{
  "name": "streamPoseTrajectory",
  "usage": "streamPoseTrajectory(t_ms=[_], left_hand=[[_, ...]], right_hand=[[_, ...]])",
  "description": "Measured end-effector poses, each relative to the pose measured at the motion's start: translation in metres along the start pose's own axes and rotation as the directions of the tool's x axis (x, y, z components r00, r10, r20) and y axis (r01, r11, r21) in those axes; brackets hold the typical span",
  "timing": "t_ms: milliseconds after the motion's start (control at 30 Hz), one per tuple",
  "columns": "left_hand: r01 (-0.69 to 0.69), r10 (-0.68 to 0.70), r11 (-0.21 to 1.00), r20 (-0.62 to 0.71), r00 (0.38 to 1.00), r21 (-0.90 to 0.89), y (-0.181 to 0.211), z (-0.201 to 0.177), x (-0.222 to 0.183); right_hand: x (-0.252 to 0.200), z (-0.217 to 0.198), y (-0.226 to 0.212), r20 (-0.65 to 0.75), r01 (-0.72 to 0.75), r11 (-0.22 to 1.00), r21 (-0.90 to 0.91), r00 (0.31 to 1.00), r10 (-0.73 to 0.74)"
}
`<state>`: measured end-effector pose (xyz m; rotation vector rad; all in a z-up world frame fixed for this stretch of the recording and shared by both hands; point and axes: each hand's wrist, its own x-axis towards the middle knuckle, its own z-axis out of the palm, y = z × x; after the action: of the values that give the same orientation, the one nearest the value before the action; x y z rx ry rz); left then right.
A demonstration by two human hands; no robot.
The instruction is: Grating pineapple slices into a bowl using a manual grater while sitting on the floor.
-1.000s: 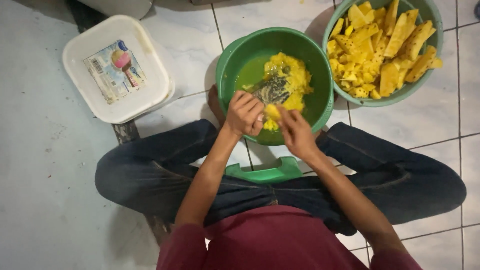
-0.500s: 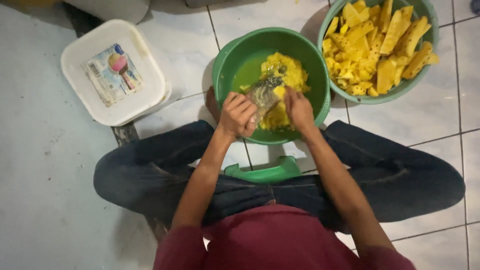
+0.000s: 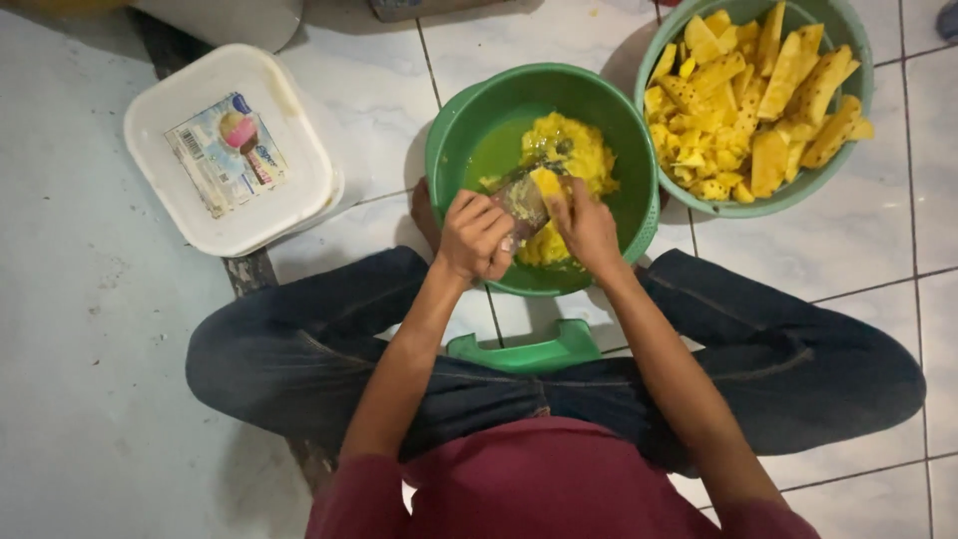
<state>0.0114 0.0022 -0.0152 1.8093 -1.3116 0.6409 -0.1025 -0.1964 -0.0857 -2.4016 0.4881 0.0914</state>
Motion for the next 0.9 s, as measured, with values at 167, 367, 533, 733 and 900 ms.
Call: streamPoseTrajectory(t_ms=[167,367,533,733,900], left_hand=[[-0.011,0.011,1.000,-0.006,1.000,-0.013,0.004,0.004,0.002],[-0.017,0.017,1.000,-0.002,1.000,-0.009,0.005,0.000,0.008],[-0.020,0.020,1.000,0.023,1.000,-0.014,0.003,0.000,0.005],[-0.001,0.002,1.000,0.029,1.000,-0.031,0.003,0.003,-0.001],[-0.004,0.005,1.000,0.036,0.999,-0.022,0.005,0.011,-0.008]], right_hand=[[0.023,0.013,0.040,0.082,-0.147,0.951,0.273,0.988,0.129],[0.033,0.002,0.019,0.164,-0.223,0.946,0.234,0.968,0.187],[0.029,0.004,0.002,0.172,-0.142,0.980,0.143,0.978,0.117],[0.024,-0.007,0.036,0.082,-0.109,0.982,0.155,0.992,0.097],[0.026,0.011,0.048,0.095,-0.064,0.986,0.155,0.994,0.050]])
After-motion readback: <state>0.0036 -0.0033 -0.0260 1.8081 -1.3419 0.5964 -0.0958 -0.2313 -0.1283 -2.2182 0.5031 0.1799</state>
